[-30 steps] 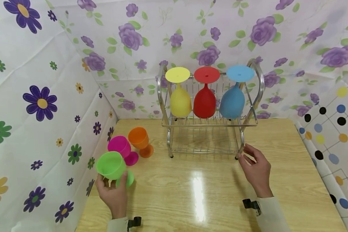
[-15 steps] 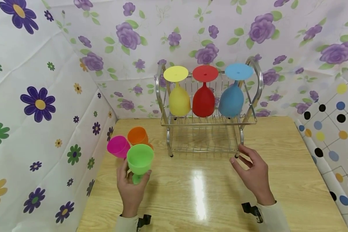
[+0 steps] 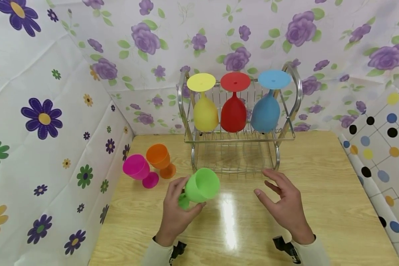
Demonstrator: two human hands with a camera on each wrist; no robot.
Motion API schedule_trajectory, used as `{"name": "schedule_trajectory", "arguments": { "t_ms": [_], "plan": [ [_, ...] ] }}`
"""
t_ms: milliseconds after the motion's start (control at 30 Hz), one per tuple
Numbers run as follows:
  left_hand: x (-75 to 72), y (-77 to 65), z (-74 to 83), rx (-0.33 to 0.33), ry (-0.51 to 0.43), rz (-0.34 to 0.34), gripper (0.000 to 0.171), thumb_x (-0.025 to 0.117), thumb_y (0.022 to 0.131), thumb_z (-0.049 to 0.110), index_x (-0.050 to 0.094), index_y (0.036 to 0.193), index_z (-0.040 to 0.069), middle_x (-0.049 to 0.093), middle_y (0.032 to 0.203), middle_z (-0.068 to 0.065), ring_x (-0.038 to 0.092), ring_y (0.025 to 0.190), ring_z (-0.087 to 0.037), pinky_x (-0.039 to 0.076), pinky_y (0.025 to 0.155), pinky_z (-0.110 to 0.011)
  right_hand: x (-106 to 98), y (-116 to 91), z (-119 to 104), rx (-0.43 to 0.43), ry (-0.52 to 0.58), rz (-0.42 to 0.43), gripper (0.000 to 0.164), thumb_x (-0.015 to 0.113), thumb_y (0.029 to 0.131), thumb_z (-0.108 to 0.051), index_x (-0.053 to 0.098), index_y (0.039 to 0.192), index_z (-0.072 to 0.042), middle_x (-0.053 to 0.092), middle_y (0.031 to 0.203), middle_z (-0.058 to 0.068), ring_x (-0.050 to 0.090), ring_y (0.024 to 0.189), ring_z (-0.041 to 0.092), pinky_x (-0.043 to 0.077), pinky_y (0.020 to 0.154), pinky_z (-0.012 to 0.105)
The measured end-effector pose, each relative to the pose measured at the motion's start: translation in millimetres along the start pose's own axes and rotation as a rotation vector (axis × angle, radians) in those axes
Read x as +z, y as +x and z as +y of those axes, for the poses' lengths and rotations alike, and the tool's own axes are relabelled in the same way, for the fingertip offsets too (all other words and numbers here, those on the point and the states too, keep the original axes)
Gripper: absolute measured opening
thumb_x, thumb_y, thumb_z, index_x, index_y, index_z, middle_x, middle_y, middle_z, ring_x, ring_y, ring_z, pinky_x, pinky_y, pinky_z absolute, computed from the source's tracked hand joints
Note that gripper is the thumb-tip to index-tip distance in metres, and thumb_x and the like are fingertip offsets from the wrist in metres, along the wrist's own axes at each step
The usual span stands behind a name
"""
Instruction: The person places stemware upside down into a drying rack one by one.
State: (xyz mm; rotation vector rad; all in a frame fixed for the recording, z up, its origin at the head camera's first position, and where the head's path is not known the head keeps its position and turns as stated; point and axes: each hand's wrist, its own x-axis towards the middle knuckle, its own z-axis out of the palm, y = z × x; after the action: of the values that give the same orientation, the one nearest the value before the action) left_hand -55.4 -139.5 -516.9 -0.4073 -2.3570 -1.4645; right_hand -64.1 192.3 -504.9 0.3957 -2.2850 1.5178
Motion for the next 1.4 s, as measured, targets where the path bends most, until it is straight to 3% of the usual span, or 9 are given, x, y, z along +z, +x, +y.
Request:
{"name": "schedule_trajectory", "arguments": {
  "t_ms": [133, 233, 367, 567, 767, 1000, 1167, 1300, 1400],
  "plan": [
    [11.1, 3.3, 7.8, 0.069, 0.014, -0.084, 0.091, 0.097, 0.074, 0.008, 0.054, 0.154, 0.014, 0.053, 0.144, -0.008, 0.058, 0.13, -0.024, 0.059, 0.106, -0.039, 3.2, 0.1, -9.6, -0.017, 0.017, -0.019, 0.067, 0.082, 0.085, 0.008, 0.062, 0.146, -0.011, 0.061, 0.146, 0.011, 0.056, 0.137, 0.002, 0.056, 0.102, 0.019],
    [17.5, 7.2, 15.7, 0.125, 0.078, -0.144, 0.092, 0.097, 0.074, 0.007, 0.054, 0.154, 0.017, 0.052, 0.146, -0.008, 0.057, 0.133, -0.025, 0.059, 0.106, -0.044, 5.8, 0.4, -16.9, -0.035, 0.019, -0.049, 0.069, 0.084, 0.085, 0.006, 0.061, 0.147, -0.012, 0.06, 0.147, 0.01, 0.056, 0.138, 0.003, 0.057, 0.103, 0.021],
    [25.0, 14.7, 25.3, 0.226, 0.194, -0.212, 0.091, 0.098, 0.074, 0.009, 0.054, 0.153, 0.015, 0.052, 0.145, -0.009, 0.056, 0.131, -0.025, 0.062, 0.098, -0.038, 8.8, 0.9, -24.7, -0.06, -0.002, -0.115, 0.077, 0.089, 0.082, -0.002, 0.058, 0.151, -0.017, 0.059, 0.148, 0.009, 0.057, 0.138, 0.007, 0.058, 0.103, 0.025],
    [33.6, 22.4, 34.8, 0.365, 0.343, -0.261, 0.089, 0.1, 0.071, 0.015, 0.057, 0.149, 0.013, 0.055, 0.141, -0.007, 0.054, 0.129, -0.024, 0.058, 0.101, -0.037, 14.1, -1.1, -29.8, -0.059, -0.029, -0.223, 0.091, 0.097, 0.077, -0.017, 0.052, 0.156, -0.023, 0.053, 0.155, 0.004, 0.053, 0.142, 0.014, 0.061, 0.102, 0.038],
    [36.9, 26.4, 42.6, 0.428, 0.413, -0.29, 0.088, 0.1, 0.072, 0.016, 0.058, 0.149, 0.013, 0.056, 0.141, -0.007, 0.055, 0.127, -0.023, 0.054, 0.109, -0.039, 17.1, -4.6, -33.0, -0.068, 0.015, -0.248, 0.091, 0.097, 0.077, -0.016, 0.052, 0.156, -0.021, 0.051, 0.155, 0.006, 0.053, 0.142, 0.016, 0.064, 0.095, 0.047],
    [37.8, 28.9, 44.2, 0.482, 0.461, -0.274, 0.088, 0.1, 0.072, 0.019, 0.058, 0.149, 0.013, 0.057, 0.14, -0.008, 0.057, 0.124, -0.024, 0.055, 0.106, -0.038, 20.4, -7.7, -33.2, -0.095, 0.054, -0.21, 0.084, 0.095, 0.077, -0.008, 0.057, 0.151, -0.016, 0.057, 0.148, 0.009, 0.059, 0.136, 0.013, 0.065, 0.091, 0.04],
    [41.6, 29.0, 42.7, 0.54, 0.48, -0.219, 0.099, 0.102, 0.068, 0.018, 0.052, 0.153, 0.005, 0.056, 0.142, -0.014, 0.059, 0.125, -0.026, 0.056, 0.106, -0.039, 20.1, -8.4, -33.5, -0.082, 0.083, -0.172, 0.082, 0.094, 0.075, -0.001, 0.059, 0.148, -0.011, 0.058, 0.145, 0.01, 0.059, 0.134, 0.011, 0.064, 0.093, 0.039],
    [39.2, 26.6, 44.4, 0.518, 0.445, -0.179, 0.107, 0.103, 0.066, 0.017, 0.047, 0.156, 0.0, 0.055, 0.146, -0.017, 0.058, 0.129, -0.028, 0.057, 0.105, -0.04, 18.9, -8.5, -31.5, -0.073, 0.125, -0.131, 0.082, 0.094, 0.072, 0.005, 0.06, 0.146, -0.007, 0.059, 0.142, 0.015, 0.059, 0.134, 0.012, 0.063, 0.095, 0.035],
    [35.5, 22.9, 47.7, 0.462, 0.362, -0.168, 0.107, 0.101, 0.071, 0.018, 0.042, 0.159, 0.001, 0.052, 0.149, -0.017, 0.057, 0.132, -0.029, 0.059, 0.104, -0.041, 17.3, -9.1, -26.8, -0.066, 0.198, -0.097, 0.082, 0.09, 0.072, 0.013, 0.058, 0.146, -0.002, 0.056, 0.143, 0.02, 0.058, 0.135, 0.013, 0.061, 0.097, 0.032]
  ]
}}
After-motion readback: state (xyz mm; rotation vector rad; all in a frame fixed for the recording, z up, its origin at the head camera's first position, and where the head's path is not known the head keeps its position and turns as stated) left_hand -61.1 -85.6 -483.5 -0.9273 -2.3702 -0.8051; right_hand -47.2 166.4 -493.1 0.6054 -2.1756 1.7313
